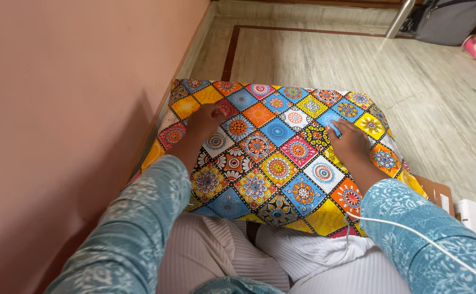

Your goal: The person wraps a small cardboard box with shiny blue metallic wrapping paper. They unfold the paper, place the box on it, fold the paper around the box, and smooth the edges. The process is shown from start to near completion.

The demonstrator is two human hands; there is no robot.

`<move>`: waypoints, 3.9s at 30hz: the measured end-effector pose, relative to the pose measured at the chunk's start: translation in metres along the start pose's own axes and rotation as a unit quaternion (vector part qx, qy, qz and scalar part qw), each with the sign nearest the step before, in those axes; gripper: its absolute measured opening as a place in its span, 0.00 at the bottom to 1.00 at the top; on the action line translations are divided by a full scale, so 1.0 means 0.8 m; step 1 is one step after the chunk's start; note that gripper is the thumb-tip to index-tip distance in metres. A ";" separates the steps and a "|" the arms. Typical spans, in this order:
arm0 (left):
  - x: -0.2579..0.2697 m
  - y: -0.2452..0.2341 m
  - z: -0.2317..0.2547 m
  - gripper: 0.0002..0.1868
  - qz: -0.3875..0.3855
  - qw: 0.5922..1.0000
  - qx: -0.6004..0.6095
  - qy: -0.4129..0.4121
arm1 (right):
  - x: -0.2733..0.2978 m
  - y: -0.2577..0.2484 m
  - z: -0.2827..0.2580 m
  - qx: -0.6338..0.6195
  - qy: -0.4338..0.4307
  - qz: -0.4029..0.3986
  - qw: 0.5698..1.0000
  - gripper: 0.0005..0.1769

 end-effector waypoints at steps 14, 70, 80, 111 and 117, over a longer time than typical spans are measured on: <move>0.158 -0.060 -0.062 0.27 0.129 0.964 -0.203 0.115 | 0.002 0.001 0.002 -0.001 -0.003 -0.022 1.000 0.25; 0.419 -0.231 -0.283 0.35 -0.014 0.928 -0.315 -0.199 | 0.048 -0.045 -0.179 -0.145 -0.201 -0.048 0.968 0.19; 0.411 -0.252 -0.308 0.12 0.066 0.916 -0.345 -0.193 | 0.051 -0.039 -0.178 -0.134 -0.202 -0.040 0.969 0.18; 0.301 -0.026 0.136 0.20 0.157 0.903 -0.055 0.396 | 0.340 -0.428 -0.022 0.019 0.194 -0.001 0.981 0.14; 0.269 0.025 0.083 0.17 0.146 0.900 -0.121 0.392 | 0.469 -0.538 0.039 0.000 0.434 -0.073 0.898 0.21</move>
Point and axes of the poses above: each hand's wrist, its own x-axis away from the middle knuckle, its own y-axis out of the palm, z = x × y, the point moved 5 cm from there along -x, towards the middle knuckle, and after that the axes turned 13 degrees about -y, right-handed, at the moved point
